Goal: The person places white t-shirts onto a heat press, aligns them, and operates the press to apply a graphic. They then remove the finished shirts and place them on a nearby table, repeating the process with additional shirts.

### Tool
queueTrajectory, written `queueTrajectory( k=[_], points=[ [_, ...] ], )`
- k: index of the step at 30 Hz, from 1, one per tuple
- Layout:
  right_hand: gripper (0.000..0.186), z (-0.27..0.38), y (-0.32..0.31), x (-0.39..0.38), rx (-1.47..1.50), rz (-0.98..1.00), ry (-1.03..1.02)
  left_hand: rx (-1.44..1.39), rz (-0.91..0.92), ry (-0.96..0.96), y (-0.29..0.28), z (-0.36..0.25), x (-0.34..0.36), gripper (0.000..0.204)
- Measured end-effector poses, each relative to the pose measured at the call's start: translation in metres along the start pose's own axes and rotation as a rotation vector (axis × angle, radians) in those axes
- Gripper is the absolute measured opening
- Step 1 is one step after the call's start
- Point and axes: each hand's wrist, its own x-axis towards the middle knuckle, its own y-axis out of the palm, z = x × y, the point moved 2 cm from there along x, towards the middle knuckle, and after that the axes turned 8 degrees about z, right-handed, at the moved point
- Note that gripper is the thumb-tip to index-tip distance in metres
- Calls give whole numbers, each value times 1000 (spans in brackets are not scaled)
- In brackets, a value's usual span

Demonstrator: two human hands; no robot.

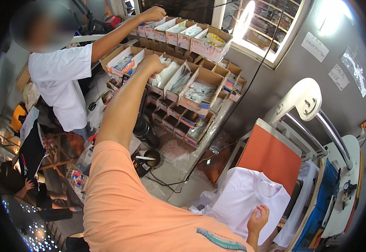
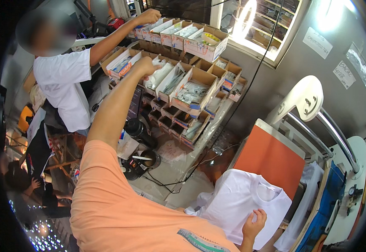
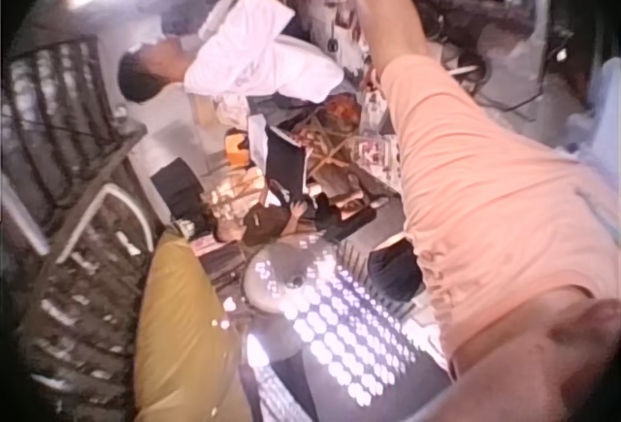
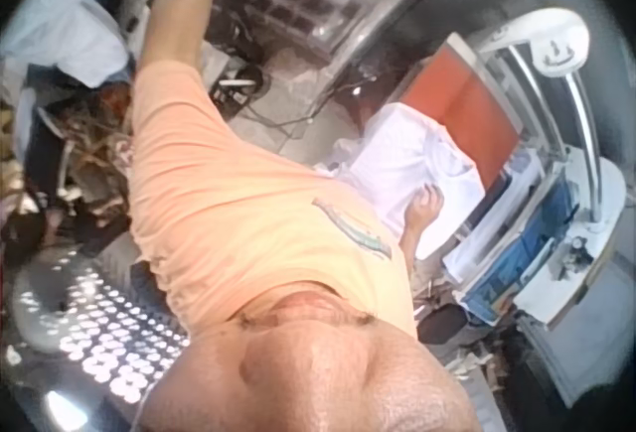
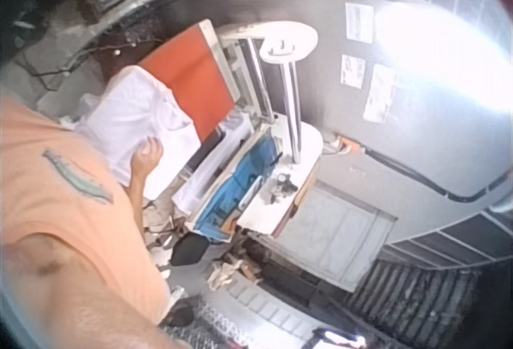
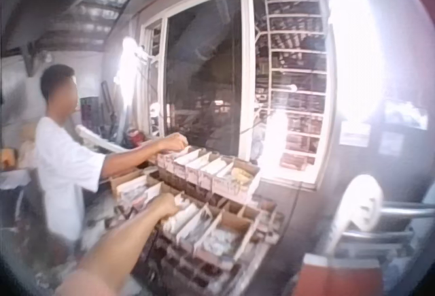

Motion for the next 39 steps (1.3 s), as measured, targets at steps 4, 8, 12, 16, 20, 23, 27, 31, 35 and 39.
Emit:
queueTrajectory(
  k=[4,8,12,16,20,23,27,31,35,39],
  points=[
    [14,3,3,6,14,17,-27,22,94,-31,11,27,34,43],
    [14,7,3,7,13,18,-8,-101,94,-3,26,25,20,41],
    [14,6,4,5,9,26,-4,-5,18,115,11,9,-2,35],
    [14,8,4,5,12,25,-8,51,-42,152,13,4,-9,29],
    [14,10,3,5,24,19,1,18,-71,94,11,-6,-17,26],
    [14,8,3,4,19,20,-3,230,-58,169,11,-2,-11,29],
    [14,4,6,2,-11,33,-20,454,-198,334,22,10,-8,25],
    [14,-4,10,-4,3,36,-8,392,-296,342,29,13,-9,24],
    [14,1,8,-7,-39,32,-14,364,-353,513,15,3,-32,26],
    [13,4,12,-7,-46,44,-39,402,-137,557,21,3,-23,28]
  ],
)
